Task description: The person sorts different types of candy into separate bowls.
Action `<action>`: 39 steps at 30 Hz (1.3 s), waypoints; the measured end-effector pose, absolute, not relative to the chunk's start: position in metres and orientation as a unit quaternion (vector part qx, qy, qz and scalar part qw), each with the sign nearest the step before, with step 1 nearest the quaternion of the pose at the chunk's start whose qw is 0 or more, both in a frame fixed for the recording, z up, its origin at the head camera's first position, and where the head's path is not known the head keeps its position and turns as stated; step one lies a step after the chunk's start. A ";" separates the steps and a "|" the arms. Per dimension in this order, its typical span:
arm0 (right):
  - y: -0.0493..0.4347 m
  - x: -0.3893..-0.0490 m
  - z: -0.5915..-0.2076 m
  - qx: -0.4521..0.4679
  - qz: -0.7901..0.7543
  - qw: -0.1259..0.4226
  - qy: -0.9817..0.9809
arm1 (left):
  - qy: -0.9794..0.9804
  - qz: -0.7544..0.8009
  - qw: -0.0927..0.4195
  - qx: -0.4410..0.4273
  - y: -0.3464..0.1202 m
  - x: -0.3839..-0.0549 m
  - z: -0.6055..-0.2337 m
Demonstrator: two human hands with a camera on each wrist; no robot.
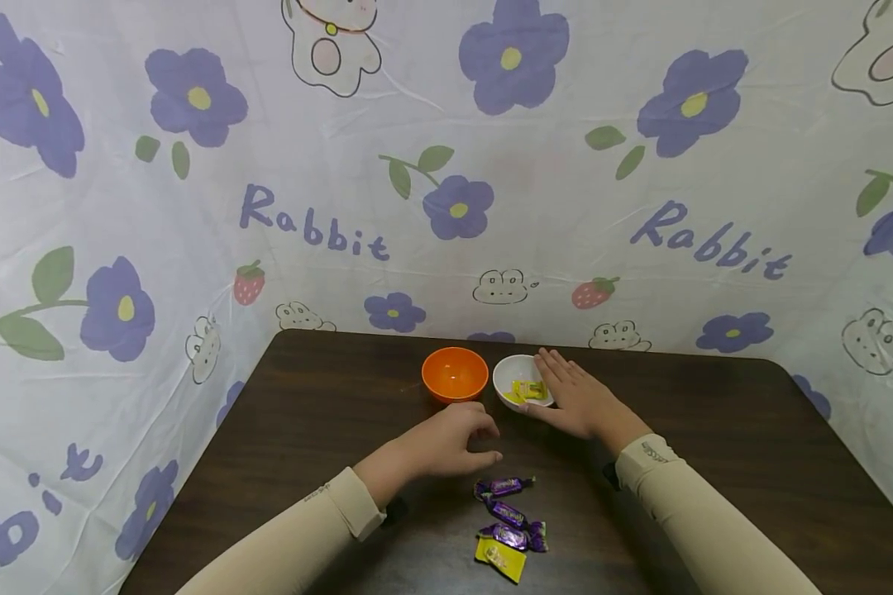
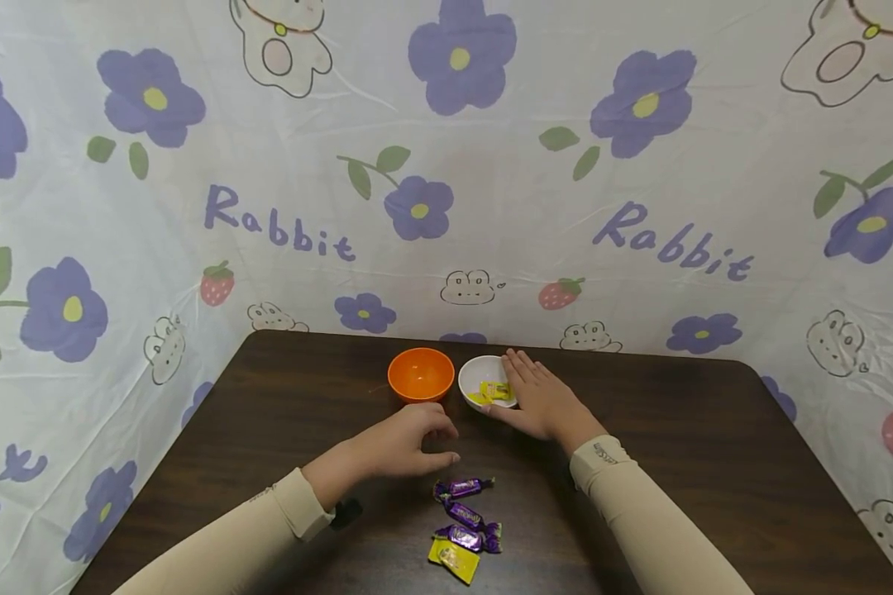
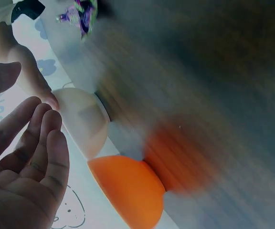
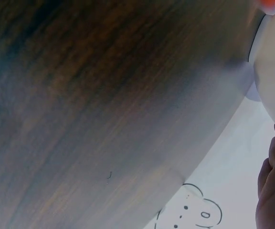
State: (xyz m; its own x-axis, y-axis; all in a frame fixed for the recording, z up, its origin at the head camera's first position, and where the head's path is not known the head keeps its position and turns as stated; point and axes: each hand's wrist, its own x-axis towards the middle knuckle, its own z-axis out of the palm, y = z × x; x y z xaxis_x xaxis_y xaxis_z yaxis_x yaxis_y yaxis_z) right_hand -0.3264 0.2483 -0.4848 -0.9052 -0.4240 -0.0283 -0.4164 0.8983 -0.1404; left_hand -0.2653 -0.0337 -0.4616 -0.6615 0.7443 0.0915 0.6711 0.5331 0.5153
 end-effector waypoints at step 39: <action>0.248 -0.326 -0.483 -0.215 -0.060 0.036 0.974 | 0.840 0.280 0.134 0.445 -0.055 -0.215 -0.476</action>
